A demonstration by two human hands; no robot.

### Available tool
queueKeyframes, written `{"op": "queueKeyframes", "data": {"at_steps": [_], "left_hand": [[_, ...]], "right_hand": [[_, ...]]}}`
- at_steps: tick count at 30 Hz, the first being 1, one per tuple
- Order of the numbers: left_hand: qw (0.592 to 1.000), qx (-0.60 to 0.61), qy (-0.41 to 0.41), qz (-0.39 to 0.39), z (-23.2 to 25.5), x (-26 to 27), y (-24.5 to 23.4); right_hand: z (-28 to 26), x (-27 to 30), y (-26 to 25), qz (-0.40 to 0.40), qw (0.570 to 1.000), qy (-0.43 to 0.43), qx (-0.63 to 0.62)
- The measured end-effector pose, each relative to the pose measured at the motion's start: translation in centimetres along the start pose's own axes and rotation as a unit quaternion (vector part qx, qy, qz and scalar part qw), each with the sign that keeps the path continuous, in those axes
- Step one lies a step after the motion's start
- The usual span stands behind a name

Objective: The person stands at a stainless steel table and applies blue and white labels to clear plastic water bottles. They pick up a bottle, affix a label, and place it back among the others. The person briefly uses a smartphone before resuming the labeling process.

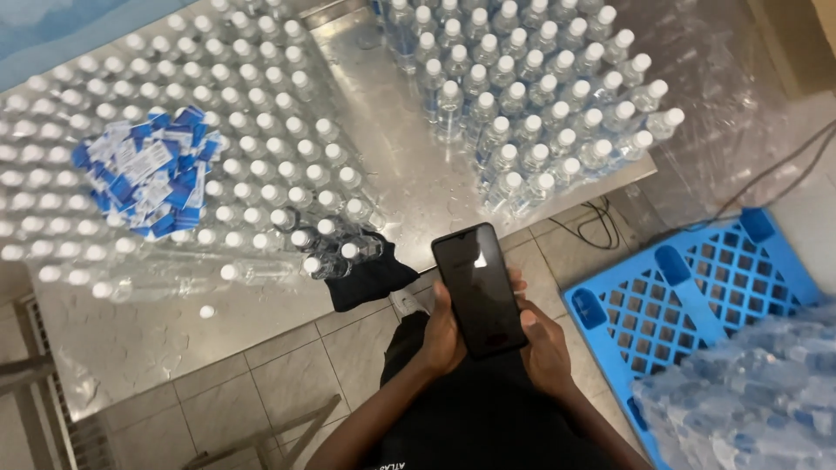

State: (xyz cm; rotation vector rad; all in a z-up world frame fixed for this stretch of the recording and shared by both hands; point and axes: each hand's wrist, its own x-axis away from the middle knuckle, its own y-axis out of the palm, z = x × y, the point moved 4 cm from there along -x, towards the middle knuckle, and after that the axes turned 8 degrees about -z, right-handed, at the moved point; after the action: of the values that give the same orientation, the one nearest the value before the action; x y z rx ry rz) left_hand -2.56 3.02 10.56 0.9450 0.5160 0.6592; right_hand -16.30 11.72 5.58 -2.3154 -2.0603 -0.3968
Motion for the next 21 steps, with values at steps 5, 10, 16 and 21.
{"op": "queueKeyframes", "data": {"at_steps": [5,10,16,21], "left_hand": [[0.997,0.013,0.067,-0.033,0.3,2.6,3.4],[0.983,0.085,0.160,-0.041,-4.9,5.2,-0.8],[0.799,0.330,0.029,-0.502,-22.2,9.6,-21.1],[0.858,0.241,0.025,-0.452,-28.2,11.2,-26.0]], "right_hand": [[-3.0,-0.2,1.6,-0.120,0.986,-0.022,-0.118],[1.1,-0.6,-0.7,-0.123,0.992,-0.014,-0.033],[-10.2,-3.1,9.4,-0.417,0.896,-0.153,0.011],[-2.5,-8.5,10.7,-0.381,0.898,-0.032,0.219]]}}
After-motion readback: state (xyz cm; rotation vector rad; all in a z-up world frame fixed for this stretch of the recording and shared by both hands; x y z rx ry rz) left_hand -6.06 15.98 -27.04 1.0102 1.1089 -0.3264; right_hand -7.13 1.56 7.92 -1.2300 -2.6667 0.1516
